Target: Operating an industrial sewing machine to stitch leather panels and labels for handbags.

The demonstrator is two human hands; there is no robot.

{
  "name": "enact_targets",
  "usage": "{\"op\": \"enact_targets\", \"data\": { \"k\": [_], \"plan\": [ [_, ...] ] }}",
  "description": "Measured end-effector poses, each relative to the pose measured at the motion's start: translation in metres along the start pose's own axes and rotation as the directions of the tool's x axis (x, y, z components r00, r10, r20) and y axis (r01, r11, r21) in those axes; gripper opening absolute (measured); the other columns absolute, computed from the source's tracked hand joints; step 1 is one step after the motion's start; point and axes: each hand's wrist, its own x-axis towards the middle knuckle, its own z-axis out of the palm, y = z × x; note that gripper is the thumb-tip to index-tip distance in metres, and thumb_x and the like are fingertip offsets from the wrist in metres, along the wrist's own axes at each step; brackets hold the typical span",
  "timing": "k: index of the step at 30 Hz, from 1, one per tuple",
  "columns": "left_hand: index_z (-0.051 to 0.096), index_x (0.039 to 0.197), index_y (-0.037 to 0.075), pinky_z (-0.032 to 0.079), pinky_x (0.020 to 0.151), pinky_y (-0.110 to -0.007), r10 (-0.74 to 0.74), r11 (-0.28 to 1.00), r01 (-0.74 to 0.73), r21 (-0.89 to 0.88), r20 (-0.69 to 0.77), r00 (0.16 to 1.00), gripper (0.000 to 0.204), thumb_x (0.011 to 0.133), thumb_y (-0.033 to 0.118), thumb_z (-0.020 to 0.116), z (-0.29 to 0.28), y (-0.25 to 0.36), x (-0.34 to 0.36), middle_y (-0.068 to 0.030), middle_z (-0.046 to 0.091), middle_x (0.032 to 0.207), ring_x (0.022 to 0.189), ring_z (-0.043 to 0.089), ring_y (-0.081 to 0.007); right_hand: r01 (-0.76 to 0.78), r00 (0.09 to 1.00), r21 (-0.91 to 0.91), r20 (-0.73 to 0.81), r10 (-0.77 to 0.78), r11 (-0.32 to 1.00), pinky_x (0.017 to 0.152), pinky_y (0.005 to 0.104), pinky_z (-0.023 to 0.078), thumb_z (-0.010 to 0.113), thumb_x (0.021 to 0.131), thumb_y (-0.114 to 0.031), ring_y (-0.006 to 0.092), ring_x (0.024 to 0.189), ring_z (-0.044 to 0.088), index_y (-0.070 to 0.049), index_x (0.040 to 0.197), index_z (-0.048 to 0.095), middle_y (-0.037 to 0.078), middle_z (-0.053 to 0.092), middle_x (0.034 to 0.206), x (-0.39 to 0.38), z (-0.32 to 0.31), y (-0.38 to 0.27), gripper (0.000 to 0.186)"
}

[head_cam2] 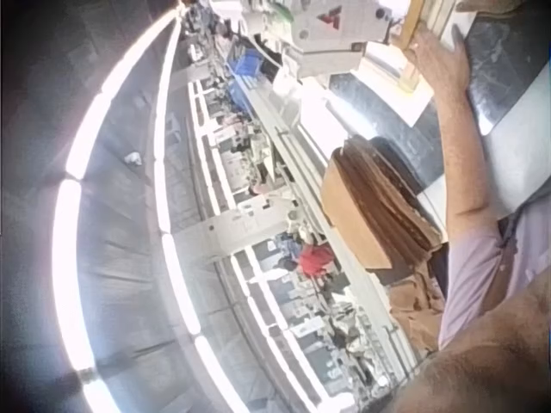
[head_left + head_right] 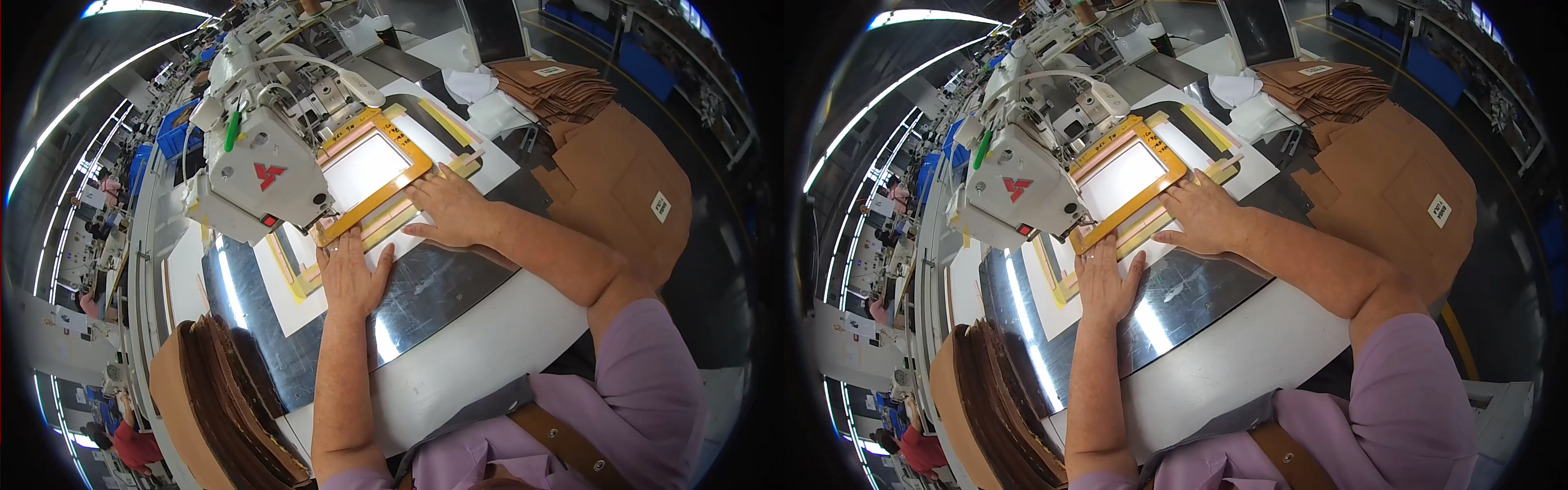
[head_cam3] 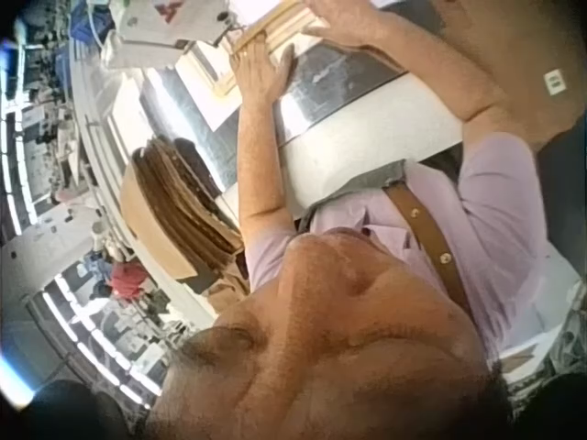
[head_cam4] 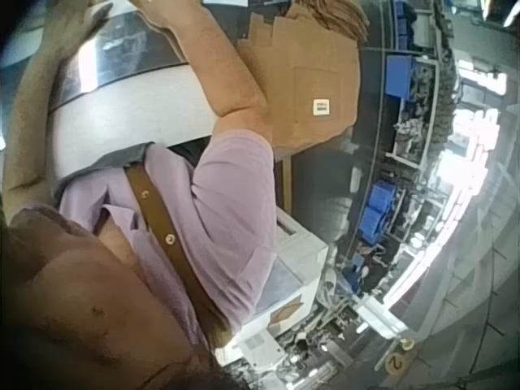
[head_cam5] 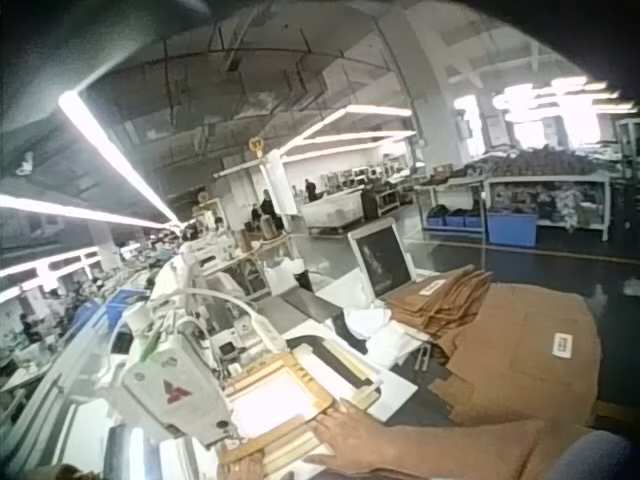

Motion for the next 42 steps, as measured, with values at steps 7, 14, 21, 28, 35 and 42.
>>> {"op": "enact_targets", "data": {
  "k": [7,14,21,28,35,42],
  "plan": [
    [0.047,0.146,-0.006,0.016,0.123,-0.055,-0.031,0.999,0.032,-0.039,0.029,0.999,0.087,0.097,0.065,0.046,-0.003,0.000,0.005,-0.0264,0.054,0.144,0.142,0.046,-0.0366,0.004,0.999,0.009,-0.038,-0.003,1.000,0.125,0.0560,0.018,0.044,0.103,-0.061,0.0341,0.145,0.042,0.001,0.152,0.042,0.022,0.050,0.149,0.000,0.004,0.001,0.079],
    [0.047,0.146,-0.006,0.015,0.123,-0.055,-0.033,0.999,0.033,-0.004,0.023,0.999,0.087,0.097,0.066,0.045,-0.003,-0.001,0.006,-0.0265,0.053,0.146,0.142,0.045,-0.0363,-0.015,1.000,-0.053,0.005,0.015,0.998,0.125,0.0563,0.018,0.037,0.101,-0.069,0.0334,0.148,0.037,0.000,0.152,0.044,0.020,0.045,0.154,0.004,0.000,-0.001,0.086],
    [0.046,0.148,-0.006,0.017,0.123,-0.055,0.017,0.999,-0.018,-0.036,-0.010,1.000,0.085,0.097,0.063,0.049,-0.001,0.001,-0.001,-0.0264,0.052,0.148,0.144,0.042,-0.0368,-0.018,0.997,-0.018,-0.070,0.016,1.000,0.125,0.0573,0.017,0.038,0.101,-0.069,0.0336,0.148,0.038,0.000,0.152,0.045,0.020,0.045,0.154,-0.002,0.007,0.000,0.086],
    [0.049,0.145,-0.006,0.023,0.119,-0.054,0.006,1.000,-0.006,-0.018,-0.006,1.000,0.085,0.096,0.063,0.050,-0.002,0.000,0.001,-0.0261,0.055,0.144,0.139,0.048,-0.0375,-0.053,0.999,-0.015,-0.002,0.053,0.998,0.125,0.0602,0.013,0.033,0.099,-0.073,0.0331,0.151,0.032,-0.001,0.153,0.043,0.018,0.039,0.160,0.002,0.005,0.002,0.090],
    [0.048,0.146,-0.003,0.023,0.118,-0.057,-0.041,0.999,0.040,0.021,0.019,0.999,0.086,0.094,0.065,0.050,-0.005,0.003,0.005,-0.0244,0.056,0.143,0.139,0.048,-0.0368,-0.127,0.991,-0.003,-0.040,0.127,0.992,0.125,0.0628,0.010,0.034,0.099,-0.074,0.0368,0.155,0.024,-0.002,0.155,0.040,0.020,0.036,0.162,0.006,0.006,0.003,0.091],
    [0.046,0.150,0.001,0.016,0.123,-0.059,-0.192,0.976,0.179,0.124,0.104,0.976,0.087,0.095,0.069,0.044,-0.015,0.016,0.003,-0.0222,0.054,0.147,0.141,0.048,-0.0341,-0.306,0.951,-0.045,-0.044,0.305,0.951,0.125,0.0621,0.007,0.036,0.096,-0.077,0.0384,0.157,0.017,0.007,0.155,0.036,0.025,0.034,0.162,0.003,0.006,0.003,0.102]
  ]
}}
